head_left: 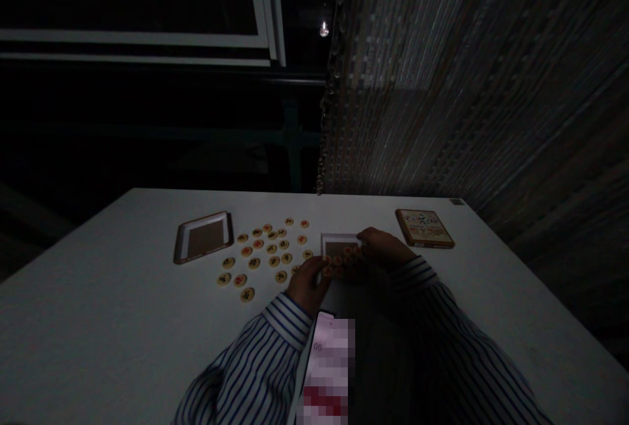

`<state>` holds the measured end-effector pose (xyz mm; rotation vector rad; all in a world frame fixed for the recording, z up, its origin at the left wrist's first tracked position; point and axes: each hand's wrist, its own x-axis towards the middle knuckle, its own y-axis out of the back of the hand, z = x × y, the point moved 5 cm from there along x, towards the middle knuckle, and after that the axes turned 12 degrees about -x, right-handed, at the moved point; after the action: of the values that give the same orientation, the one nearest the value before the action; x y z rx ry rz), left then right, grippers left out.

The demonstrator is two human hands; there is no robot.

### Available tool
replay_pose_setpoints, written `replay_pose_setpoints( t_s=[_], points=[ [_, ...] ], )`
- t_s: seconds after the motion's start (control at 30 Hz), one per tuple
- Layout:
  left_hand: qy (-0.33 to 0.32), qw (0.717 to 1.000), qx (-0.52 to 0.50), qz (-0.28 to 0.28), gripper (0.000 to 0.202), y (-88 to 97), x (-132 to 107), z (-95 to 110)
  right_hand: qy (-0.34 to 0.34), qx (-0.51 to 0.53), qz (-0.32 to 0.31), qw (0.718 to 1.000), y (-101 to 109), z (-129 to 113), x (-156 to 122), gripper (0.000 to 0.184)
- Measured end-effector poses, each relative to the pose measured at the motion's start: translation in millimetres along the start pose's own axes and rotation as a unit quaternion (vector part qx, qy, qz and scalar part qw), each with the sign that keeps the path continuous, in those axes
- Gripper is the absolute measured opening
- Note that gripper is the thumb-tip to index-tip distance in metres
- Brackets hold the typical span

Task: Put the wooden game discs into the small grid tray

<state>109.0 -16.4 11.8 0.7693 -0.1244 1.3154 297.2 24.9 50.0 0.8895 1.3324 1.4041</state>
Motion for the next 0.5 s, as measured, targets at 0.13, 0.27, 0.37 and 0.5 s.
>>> replay_pose_setpoints(
  t_s=[0.13, 0.27, 0.37, 0.5],
  points=[
    [0.004, 1.000, -0.004, -0.003, 0.026, 0.7, 0.3, 1.2, 0.006, 0.003, 0.007, 1.000, -0.1, -0.8, -0.5, 0.039],
    [0.003, 1.000, 0.002, -0.002, 0.026, 1.5, 0.7, 3.5, 0.004, 0.000, 0.015, 1.000, 2.8, -1.1, -1.7, 0.037],
    [0.006, 1.000, 0.014, 0.007, 0.025, 2.7, 0.9, 4.8, -0.001, -0.001, 0.025, 1.000, 7.1, -0.8, -3.6, 0.036],
    [0.006, 1.000, 0.023, 0.013, 0.025, 3.2, 1.0, 5.3, -0.004, -0.012, 0.032, 0.999, 11.2, 0.1, -5.8, 0.035]
  ],
)
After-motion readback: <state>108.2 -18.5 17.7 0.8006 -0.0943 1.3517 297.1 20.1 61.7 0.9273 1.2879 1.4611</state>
